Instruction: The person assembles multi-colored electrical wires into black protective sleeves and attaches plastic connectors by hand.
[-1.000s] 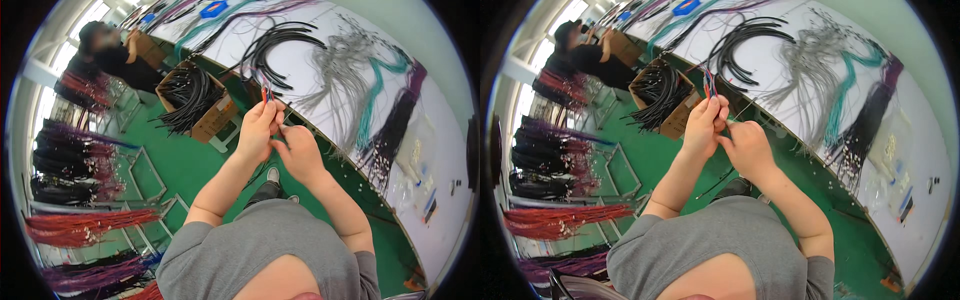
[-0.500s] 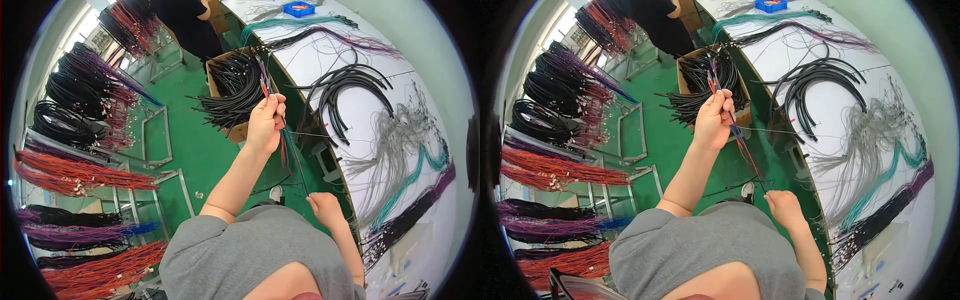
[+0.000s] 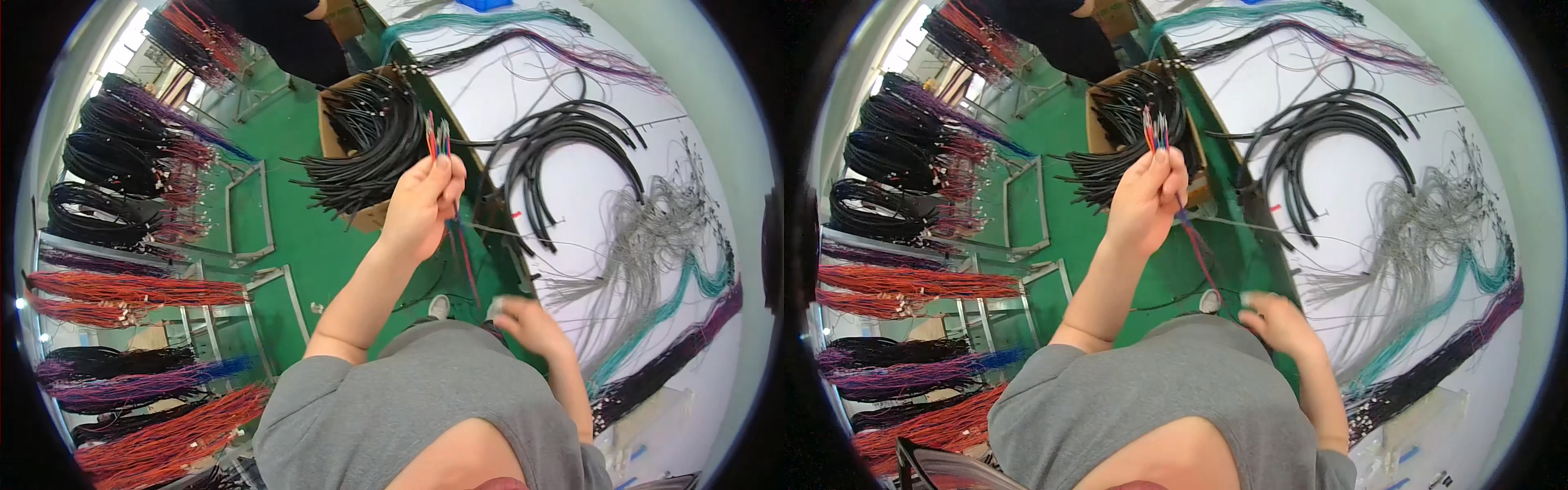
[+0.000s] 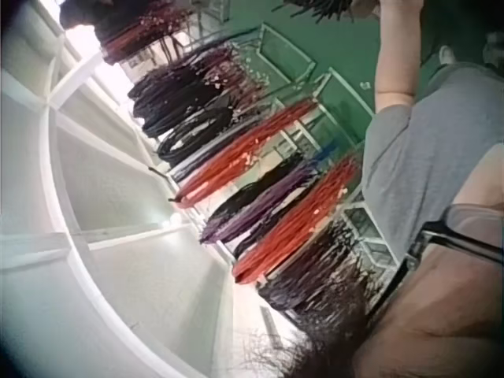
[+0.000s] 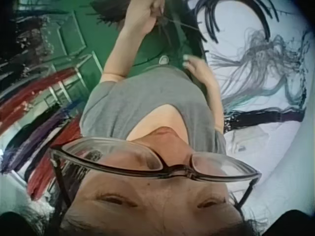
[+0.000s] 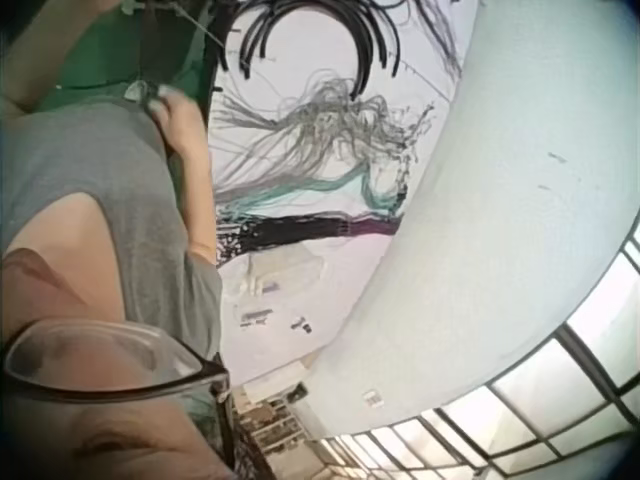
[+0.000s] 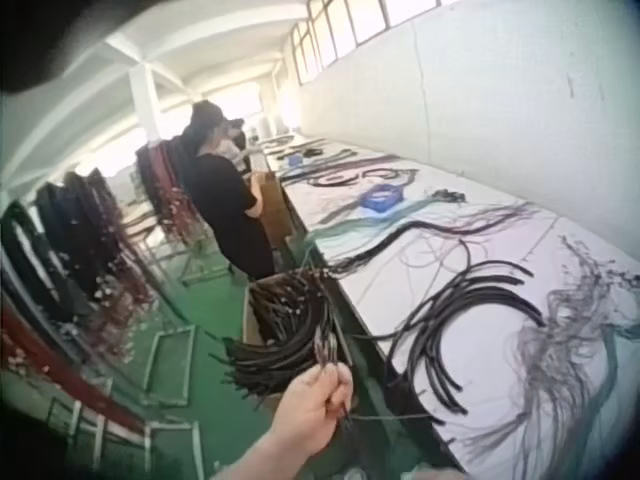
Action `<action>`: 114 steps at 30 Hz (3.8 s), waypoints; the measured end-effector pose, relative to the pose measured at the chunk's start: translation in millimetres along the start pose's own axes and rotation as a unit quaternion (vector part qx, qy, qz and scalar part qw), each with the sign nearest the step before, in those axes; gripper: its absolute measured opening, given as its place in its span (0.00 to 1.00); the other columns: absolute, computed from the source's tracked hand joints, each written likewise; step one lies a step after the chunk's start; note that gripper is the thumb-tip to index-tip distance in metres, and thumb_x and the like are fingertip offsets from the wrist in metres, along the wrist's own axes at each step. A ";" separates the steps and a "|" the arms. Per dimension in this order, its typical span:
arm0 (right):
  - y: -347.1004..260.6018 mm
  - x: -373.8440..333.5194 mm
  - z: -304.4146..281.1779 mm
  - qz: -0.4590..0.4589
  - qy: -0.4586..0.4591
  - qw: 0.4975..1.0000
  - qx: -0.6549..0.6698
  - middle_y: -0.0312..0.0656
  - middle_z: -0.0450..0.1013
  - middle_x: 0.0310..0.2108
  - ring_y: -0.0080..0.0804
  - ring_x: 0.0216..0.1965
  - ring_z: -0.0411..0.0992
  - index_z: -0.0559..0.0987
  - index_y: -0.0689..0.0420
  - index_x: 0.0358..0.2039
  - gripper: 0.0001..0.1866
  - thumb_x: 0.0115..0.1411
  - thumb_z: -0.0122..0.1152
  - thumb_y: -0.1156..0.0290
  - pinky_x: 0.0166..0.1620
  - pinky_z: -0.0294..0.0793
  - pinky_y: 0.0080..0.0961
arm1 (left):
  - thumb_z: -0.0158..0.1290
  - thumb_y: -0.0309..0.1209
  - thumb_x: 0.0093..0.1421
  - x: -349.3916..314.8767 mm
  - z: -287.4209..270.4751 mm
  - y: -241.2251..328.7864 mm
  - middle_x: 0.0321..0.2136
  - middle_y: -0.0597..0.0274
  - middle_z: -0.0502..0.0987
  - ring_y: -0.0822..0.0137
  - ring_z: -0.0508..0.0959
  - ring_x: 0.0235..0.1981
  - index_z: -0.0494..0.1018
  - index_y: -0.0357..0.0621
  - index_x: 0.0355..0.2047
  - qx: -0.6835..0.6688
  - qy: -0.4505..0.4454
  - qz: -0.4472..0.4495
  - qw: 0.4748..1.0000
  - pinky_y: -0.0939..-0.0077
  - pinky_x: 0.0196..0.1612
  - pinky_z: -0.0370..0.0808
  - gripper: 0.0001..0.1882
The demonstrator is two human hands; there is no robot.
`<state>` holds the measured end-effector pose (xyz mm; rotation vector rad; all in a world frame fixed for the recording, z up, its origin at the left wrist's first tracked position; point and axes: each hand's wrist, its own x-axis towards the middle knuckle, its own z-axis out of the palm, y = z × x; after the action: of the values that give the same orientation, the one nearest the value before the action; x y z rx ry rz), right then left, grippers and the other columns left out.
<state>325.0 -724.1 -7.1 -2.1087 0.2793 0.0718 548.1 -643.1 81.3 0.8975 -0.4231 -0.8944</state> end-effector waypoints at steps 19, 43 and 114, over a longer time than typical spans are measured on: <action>155.5 137.3 -69.2 0.153 0.274 0.927 -0.206 0.58 0.68 0.29 0.53 0.31 0.67 0.69 0.67 0.30 0.17 0.52 0.46 0.62 0.36 0.65 0.40 | 0.31 0.42 0.60 -50.6 45.6 -52.2 0.13 0.75 0.53 0.82 0.50 0.13 0.63 0.42 0.31 -0.117 0.051 -0.207 0.970 0.89 0.15 0.48 0.17; -77.1 22.2 -151.4 -0.242 0.249 0.709 0.614 0.51 0.67 0.26 0.30 0.20 0.66 0.61 0.58 0.38 0.12 0.52 0.42 0.78 0.18 0.68 0.18 | 0.42 0.33 0.57 -46.3 110.5 -8.5 0.16 0.75 0.61 0.83 0.57 0.19 0.69 0.33 0.34 0.113 -0.058 -0.011 0.992 0.90 0.23 0.55 0.14; -66.6 34.5 -124.6 -0.096 0.130 0.840 0.518 0.45 0.70 0.28 0.23 0.23 0.66 0.67 0.62 0.31 0.12 0.44 0.57 0.81 0.24 0.65 0.15 | 0.42 0.30 0.56 -30.1 98.1 -32.3 0.17 0.67 0.65 0.79 0.61 0.20 0.66 0.37 0.27 0.172 -0.072 -0.055 0.981 0.80 0.23 0.61 0.08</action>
<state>366.1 -802.0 108.5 -1.0367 0.1939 -0.4094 450.9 -676.7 112.6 1.1858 -0.6721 -1.0089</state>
